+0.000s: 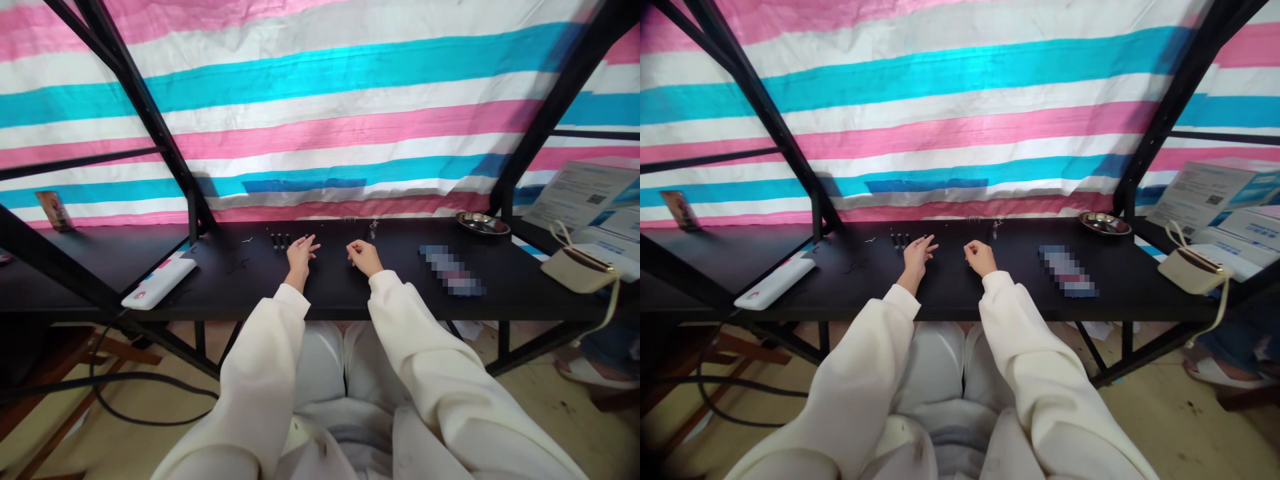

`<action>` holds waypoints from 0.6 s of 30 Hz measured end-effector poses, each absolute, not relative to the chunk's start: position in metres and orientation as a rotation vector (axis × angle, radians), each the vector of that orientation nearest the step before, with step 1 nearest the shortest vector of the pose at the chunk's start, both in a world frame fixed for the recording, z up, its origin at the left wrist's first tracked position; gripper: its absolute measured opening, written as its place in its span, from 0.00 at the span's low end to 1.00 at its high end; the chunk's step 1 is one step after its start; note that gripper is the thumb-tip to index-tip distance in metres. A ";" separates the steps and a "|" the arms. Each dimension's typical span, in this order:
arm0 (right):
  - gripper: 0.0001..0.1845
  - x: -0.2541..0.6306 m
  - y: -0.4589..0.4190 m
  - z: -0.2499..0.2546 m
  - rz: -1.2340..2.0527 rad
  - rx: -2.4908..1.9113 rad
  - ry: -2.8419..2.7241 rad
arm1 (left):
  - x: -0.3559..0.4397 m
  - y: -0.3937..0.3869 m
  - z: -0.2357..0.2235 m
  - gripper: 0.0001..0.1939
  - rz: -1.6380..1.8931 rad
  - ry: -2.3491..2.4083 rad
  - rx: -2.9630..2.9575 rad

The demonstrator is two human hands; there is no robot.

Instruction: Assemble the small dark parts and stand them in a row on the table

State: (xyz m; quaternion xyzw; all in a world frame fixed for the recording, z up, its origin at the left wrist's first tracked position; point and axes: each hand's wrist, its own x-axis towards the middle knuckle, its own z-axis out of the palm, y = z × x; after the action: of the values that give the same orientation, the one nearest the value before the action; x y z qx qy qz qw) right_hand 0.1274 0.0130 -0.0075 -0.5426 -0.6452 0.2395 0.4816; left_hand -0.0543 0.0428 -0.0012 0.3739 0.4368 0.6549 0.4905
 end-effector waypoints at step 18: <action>0.20 0.121 0.022 -0.013 1.080 -0.990 -1.406 | -0.048 0.032 0.002 0.13 1.146 0.785 1.105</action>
State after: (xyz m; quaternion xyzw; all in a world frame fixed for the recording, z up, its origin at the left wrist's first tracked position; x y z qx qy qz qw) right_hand 0.1210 0.0216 -0.0134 -0.4143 -0.5881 0.4519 0.5274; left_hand -0.0476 0.0323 0.0019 0.4829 0.3430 0.5006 0.6313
